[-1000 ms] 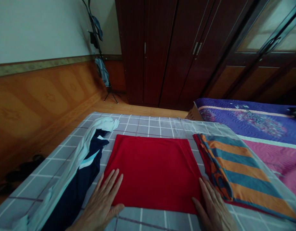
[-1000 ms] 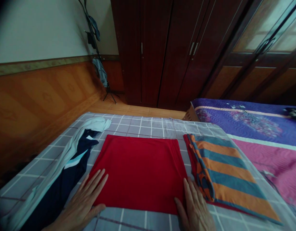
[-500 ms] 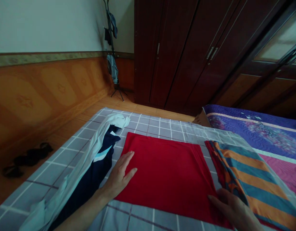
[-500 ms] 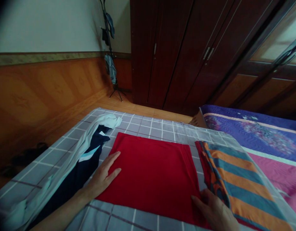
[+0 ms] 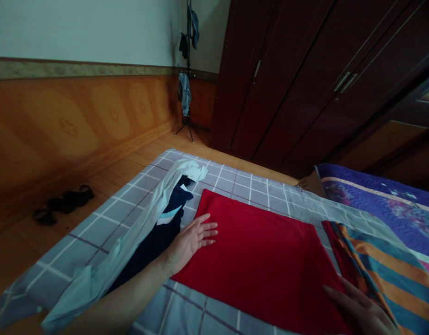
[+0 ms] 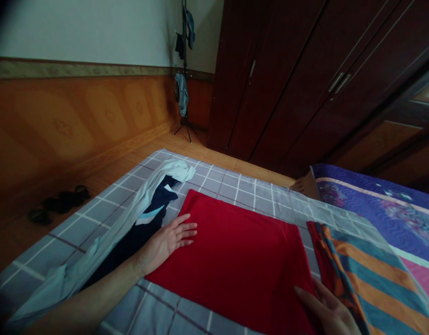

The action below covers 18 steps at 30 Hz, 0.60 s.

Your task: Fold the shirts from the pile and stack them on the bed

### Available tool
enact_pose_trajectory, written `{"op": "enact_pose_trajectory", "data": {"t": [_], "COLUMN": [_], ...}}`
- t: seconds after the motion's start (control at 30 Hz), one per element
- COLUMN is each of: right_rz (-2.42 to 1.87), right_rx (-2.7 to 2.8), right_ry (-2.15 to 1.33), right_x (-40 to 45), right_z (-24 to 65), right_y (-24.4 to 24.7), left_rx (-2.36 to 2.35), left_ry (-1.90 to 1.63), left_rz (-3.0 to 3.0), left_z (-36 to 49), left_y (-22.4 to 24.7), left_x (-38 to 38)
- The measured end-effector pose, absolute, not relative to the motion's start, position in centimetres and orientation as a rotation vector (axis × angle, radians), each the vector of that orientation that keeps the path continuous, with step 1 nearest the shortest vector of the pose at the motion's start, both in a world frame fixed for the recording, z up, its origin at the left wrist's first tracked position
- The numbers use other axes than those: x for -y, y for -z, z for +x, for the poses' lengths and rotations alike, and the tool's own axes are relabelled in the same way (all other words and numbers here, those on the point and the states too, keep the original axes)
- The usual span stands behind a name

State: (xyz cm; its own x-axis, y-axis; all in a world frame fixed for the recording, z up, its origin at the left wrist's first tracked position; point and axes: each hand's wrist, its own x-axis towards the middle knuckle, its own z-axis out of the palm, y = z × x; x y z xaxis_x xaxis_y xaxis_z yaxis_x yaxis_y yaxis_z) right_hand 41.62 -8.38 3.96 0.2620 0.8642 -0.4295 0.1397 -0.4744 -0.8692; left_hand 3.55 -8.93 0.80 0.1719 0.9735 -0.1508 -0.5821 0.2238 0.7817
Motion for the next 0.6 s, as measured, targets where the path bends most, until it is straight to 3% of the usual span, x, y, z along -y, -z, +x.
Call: {"op": "enact_pose_trajectory", "data": {"t": [0.2,0.4,0.6], "right_rz": [-1.511,-1.382,-1.234], "right_rx": [1.332,2.471,2.76], "right_ry": [-1.394,-0.768,-0.523], "right_x": [3.9,6.7,9.4], "right_z": [28.6,16.2,14.3], "right_y": [-8.9,-6.2,-4.1], "left_rx": [-0.656,-0.79,-1.024], "left_ry": [-1.175,-1.244,-1.273], "left_rz": [0.437,0.349,0.633], "left_z": [3.5,2.4,1.8], "left_y": [-0.9,-1.0,-1.2], "left_x": [8.5,8.2,8.1]}}
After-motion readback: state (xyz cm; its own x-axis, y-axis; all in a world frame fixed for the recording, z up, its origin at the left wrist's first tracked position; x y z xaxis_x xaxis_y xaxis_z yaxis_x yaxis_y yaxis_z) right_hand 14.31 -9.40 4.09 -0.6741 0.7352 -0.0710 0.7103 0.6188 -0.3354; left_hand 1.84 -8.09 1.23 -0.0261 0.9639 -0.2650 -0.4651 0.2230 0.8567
